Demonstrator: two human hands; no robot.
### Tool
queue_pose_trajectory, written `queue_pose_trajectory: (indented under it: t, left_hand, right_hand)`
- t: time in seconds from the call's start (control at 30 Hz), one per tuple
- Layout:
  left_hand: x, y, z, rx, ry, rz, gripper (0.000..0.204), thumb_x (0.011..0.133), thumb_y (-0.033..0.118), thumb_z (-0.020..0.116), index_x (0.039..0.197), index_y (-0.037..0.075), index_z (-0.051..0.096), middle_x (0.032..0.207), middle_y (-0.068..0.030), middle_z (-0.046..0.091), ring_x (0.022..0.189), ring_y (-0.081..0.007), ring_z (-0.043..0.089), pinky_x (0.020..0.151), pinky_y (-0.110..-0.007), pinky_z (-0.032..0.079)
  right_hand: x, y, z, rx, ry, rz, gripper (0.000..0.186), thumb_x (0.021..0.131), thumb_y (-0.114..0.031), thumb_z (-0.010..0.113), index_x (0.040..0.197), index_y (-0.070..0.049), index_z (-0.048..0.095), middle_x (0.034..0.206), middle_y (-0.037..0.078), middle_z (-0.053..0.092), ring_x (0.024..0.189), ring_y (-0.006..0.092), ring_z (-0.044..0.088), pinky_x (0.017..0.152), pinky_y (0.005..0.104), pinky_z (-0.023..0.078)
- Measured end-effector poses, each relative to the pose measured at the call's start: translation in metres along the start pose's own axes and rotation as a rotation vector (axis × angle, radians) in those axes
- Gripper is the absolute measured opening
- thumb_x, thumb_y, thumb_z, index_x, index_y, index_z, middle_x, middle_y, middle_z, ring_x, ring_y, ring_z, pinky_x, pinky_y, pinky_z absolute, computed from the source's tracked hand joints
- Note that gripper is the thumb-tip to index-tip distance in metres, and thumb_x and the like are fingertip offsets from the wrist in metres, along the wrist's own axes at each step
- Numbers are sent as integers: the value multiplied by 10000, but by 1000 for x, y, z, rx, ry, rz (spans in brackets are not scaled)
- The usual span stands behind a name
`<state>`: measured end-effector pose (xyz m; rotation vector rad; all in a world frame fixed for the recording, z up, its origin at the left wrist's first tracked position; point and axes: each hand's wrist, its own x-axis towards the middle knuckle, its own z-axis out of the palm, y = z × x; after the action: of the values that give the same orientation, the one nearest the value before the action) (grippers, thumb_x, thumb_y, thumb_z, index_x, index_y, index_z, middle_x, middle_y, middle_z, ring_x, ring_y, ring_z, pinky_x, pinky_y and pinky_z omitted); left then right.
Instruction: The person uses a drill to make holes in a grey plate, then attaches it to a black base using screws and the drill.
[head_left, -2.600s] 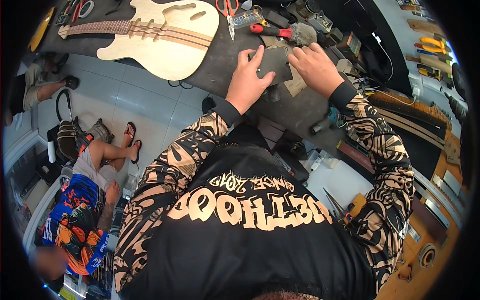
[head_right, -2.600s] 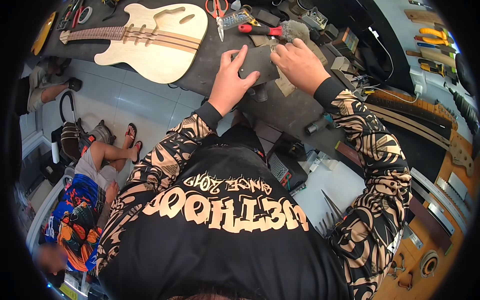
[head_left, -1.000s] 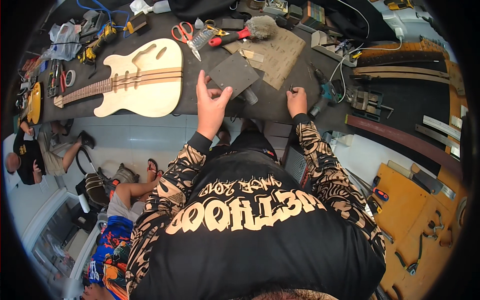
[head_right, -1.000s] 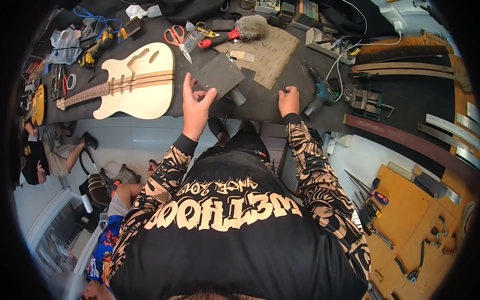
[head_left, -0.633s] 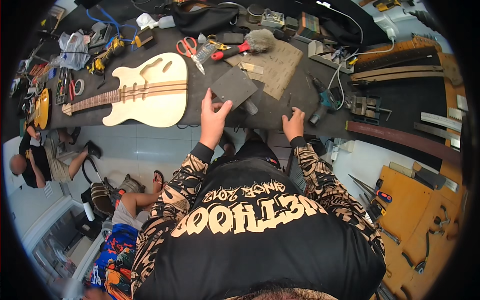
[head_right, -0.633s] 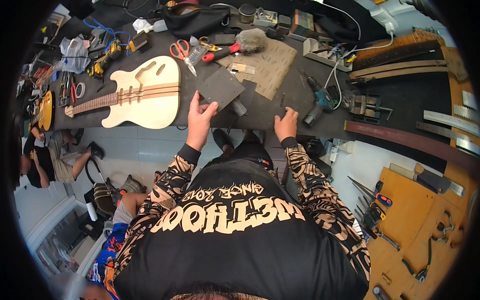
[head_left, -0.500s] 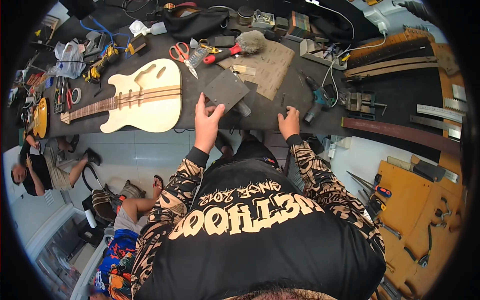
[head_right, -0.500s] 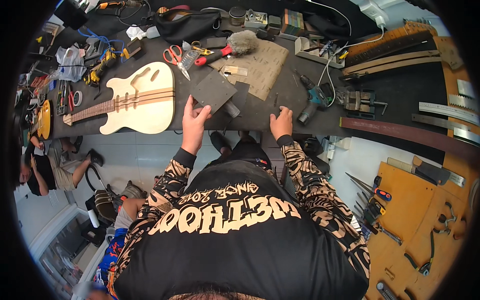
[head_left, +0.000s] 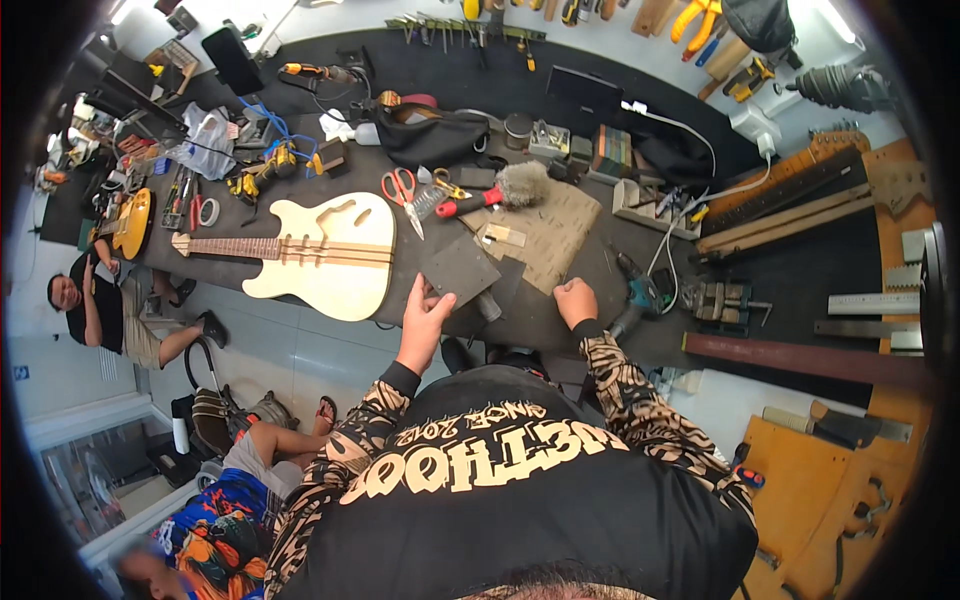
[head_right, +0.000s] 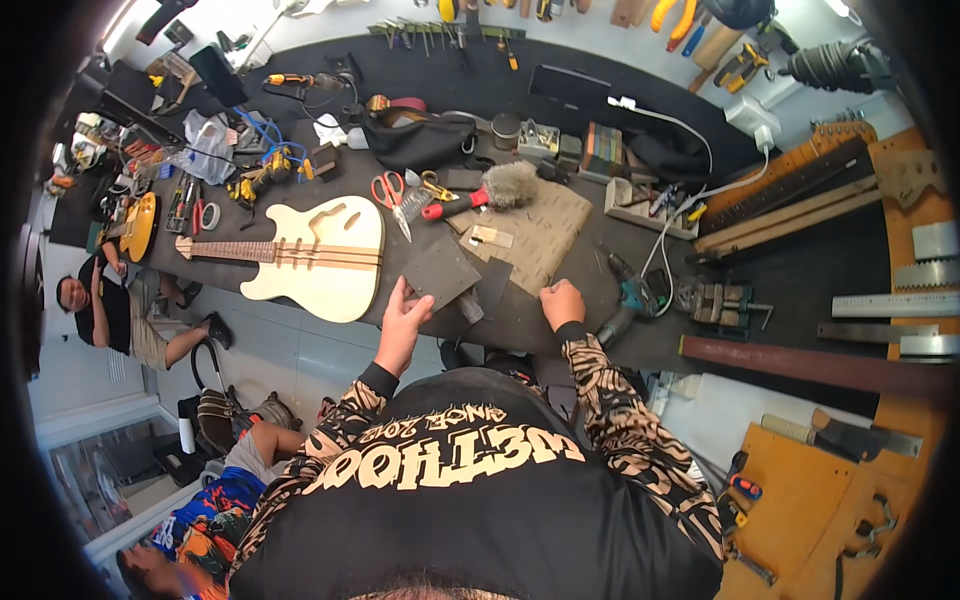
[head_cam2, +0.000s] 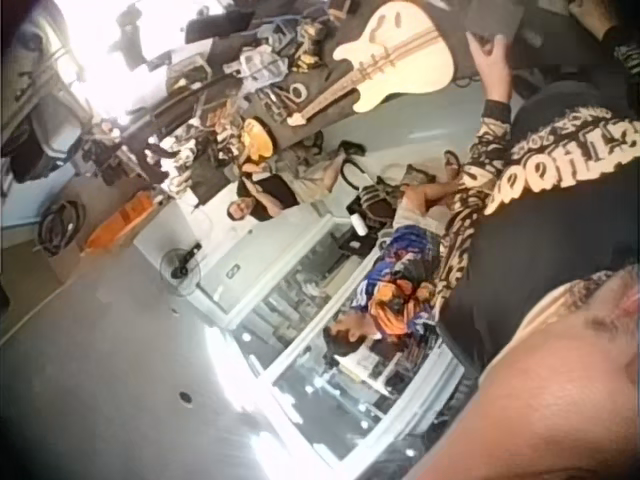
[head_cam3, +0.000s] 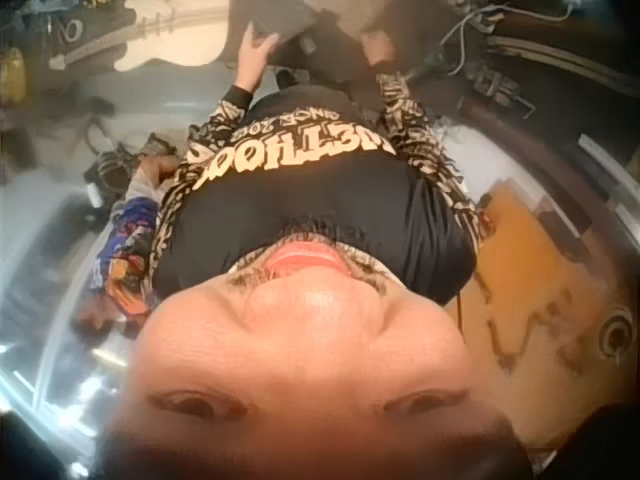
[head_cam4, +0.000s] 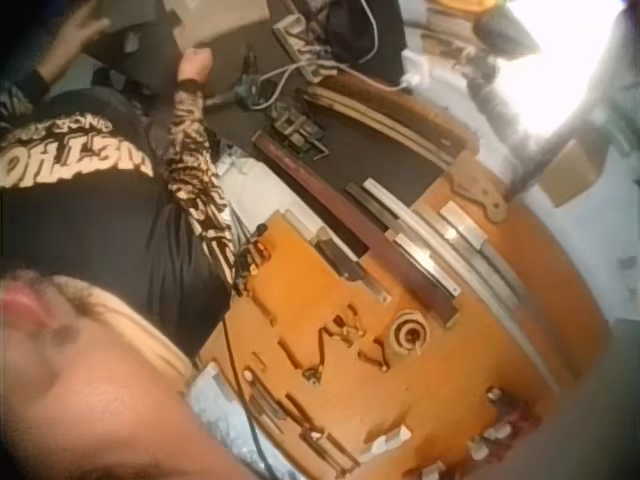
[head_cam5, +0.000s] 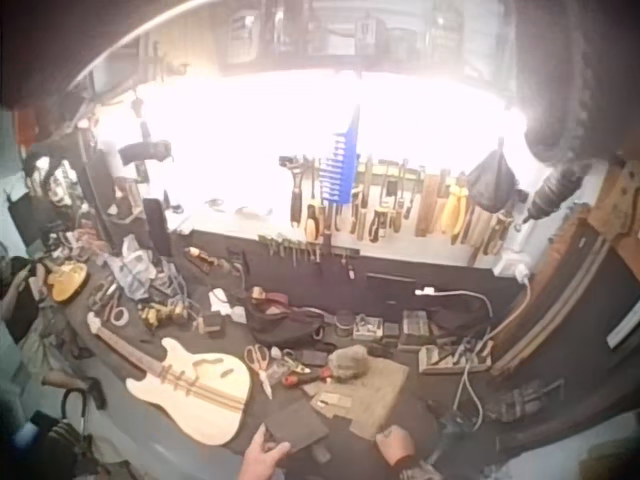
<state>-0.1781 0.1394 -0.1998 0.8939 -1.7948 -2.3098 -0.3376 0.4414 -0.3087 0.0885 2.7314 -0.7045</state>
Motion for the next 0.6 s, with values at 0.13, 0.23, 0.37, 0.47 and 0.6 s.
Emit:
queue_pose_trajectory:
  t: [0.13, 0.23, 0.37, 0.47, 0.6]
  left_hand:
    - [-3, 4, -13, -33, -18, -86, 796, 1116, 255, 732, 1755, 0, 333, 1667, -160, 526, 1341, -197, 629, 1042, -387, 568]
    - [-3, -4, -5, -77, -16, -138, 722, 1136, 272, 703, 1735, 24, 387, 1636, -124, 560, 1411, -209, 593, 1076, -431, 562]
    - [-11, -5, 5, -24, 27, -151, 674, 1143, 274, 693, 1716, 39, 427, 1599, -107, 589, 1413, -212, 596, 1096, -438, 560]
    - [-18, -4, 8, 22, 33, -176, 659, 1141, 267, 697, 1707, 45, 444, 1577, -109, 609, 1402, -214, 615, 1110, -423, 557]
    - [-17, -3, 4, 28, 22, -204, 673, 1140, 261, 699, 1716, 42, 430, 1585, -103, 617, 1429, -215, 606, 1112, -408, 550]
  right_hand:
    - [72, -100, -33, 376, 176, -391, 271, 959, -259, 753, 966, -8, 652, 888, 268, 735, 885, 501, 720, 786, 573, 557]
    - [151, -203, -66, 517, 325, -588, 255, 974, -232, 766, 973, -5, 652, 853, 233, 735, 836, 450, 737, 767, 516, 581]
    - [227, -314, -114, 665, 439, -580, 248, 973, -245, 793, 957, -18, 694, 892, 212, 780, 874, 439, 769, 827, 524, 603]
    - [256, -353, -132, 539, 557, -562, 259, 976, -282, 794, 978, -31, 734, 941, 220, 805, 929, 458, 781, 865, 553, 614]
    - [269, -367, -141, 447, 643, -554, 258, 987, -314, 791, 945, -60, 777, 972, 230, 818, 963, 469, 788, 886, 570, 620]
